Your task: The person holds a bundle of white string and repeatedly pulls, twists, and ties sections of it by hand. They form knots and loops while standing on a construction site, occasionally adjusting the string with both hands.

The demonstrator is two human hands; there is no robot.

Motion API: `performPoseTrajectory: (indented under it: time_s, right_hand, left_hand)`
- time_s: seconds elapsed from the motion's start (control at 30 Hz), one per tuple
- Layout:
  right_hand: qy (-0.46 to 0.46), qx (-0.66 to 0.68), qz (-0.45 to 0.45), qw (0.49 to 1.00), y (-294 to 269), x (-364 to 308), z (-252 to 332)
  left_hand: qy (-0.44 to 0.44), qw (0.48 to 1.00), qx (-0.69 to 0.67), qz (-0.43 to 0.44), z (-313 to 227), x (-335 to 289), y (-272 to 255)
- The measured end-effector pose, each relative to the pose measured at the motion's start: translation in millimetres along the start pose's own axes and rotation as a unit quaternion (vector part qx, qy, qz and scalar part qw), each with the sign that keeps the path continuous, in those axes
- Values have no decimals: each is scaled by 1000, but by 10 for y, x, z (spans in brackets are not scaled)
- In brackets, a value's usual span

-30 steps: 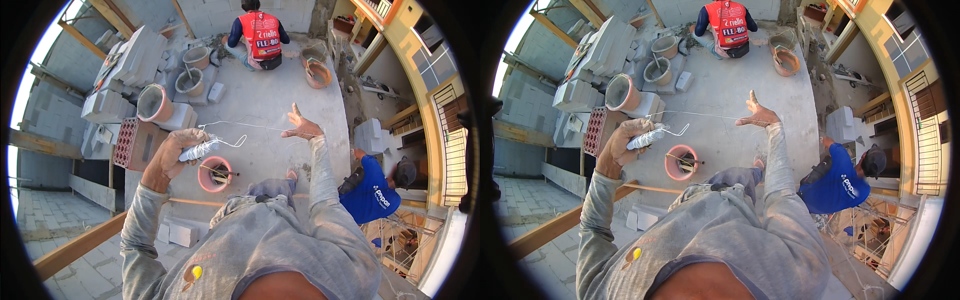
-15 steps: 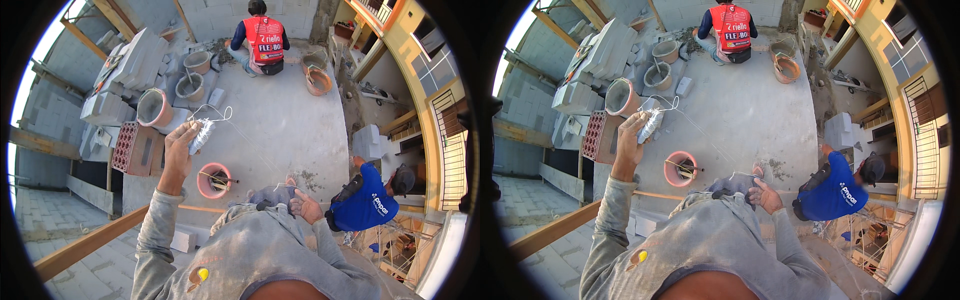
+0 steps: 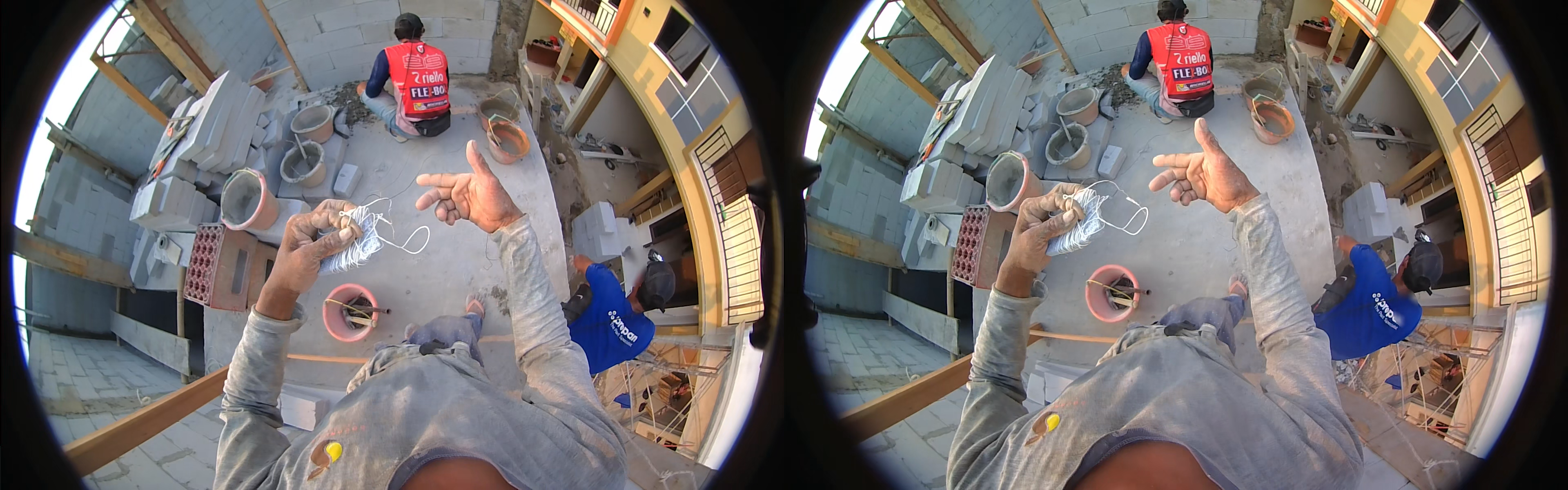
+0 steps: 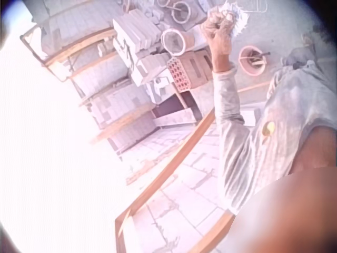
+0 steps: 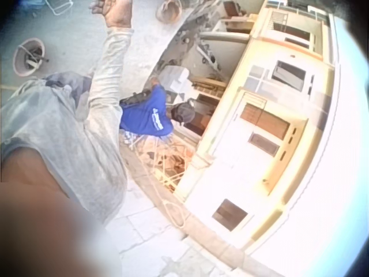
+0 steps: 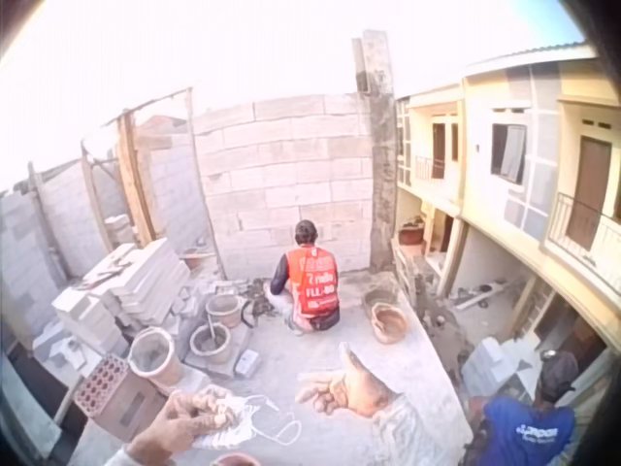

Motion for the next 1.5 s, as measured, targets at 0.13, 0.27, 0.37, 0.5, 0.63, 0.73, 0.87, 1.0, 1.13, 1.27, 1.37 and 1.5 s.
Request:
performPoseTrajectory:
  time_s: [0.13,0.27,0.37,0.5,0.63,0.73,0.87,1.0,1.13,1.27,1.37,1.5]
  right_hand:
    - [-153,121,-117,974,255,474,478]
    - [-205,11,-152,967,136,40,508]
    - [-168,59,-142,974,28,-357,-103]
    - [-114,122,-251,953,-191,-810,-1184]
    - [-57,324,-262,907,-323,-856,-1902]
    - [70,376,-252,889,-363,-765,-2195]
    - [217,5,-326,920,-644,-983,-1954]
    - [-92,-518,-426,736,-481,-1138,-836]
    - [-348,-650,-202,645,384,-870,-394]
    - [-185,-409,-179,875,562,-676,-383]
    - [-255,-481,-205,814,707,-671,-207]
    - [-242,-420,-233,843,728,-614,-178]
  left_hand:
    - [-109,994,4,-14,156,-161,29]
    - [-196,966,-51,-159,345,-353,-210]
    - [-205,950,-56,-230,420,-390,-345]
    - [-198,952,-9,-231,460,-240,-365]
    - [-192,969,-21,-156,488,20,-117]
    - [-185,975,-57,-110,468,188,120]
    - [-66,994,78,-42,196,298,252]
    - [8,976,214,26,24,281,318]
    - [10,978,203,45,34,298,361]
    - [13,972,232,24,2,280,317]
    - [-36,954,297,12,12,205,251]
    - [-3,931,365,5,-22,136,264]
Point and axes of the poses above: each hand's wrist, its own x-axis towards the middle knuckle, its own y-axis out of the palm, z = x × y, the point moved 6 cm from there along x, towards the middle knuckle, and after that the axes turned 7 degrees about x, right-handed, at the moved point
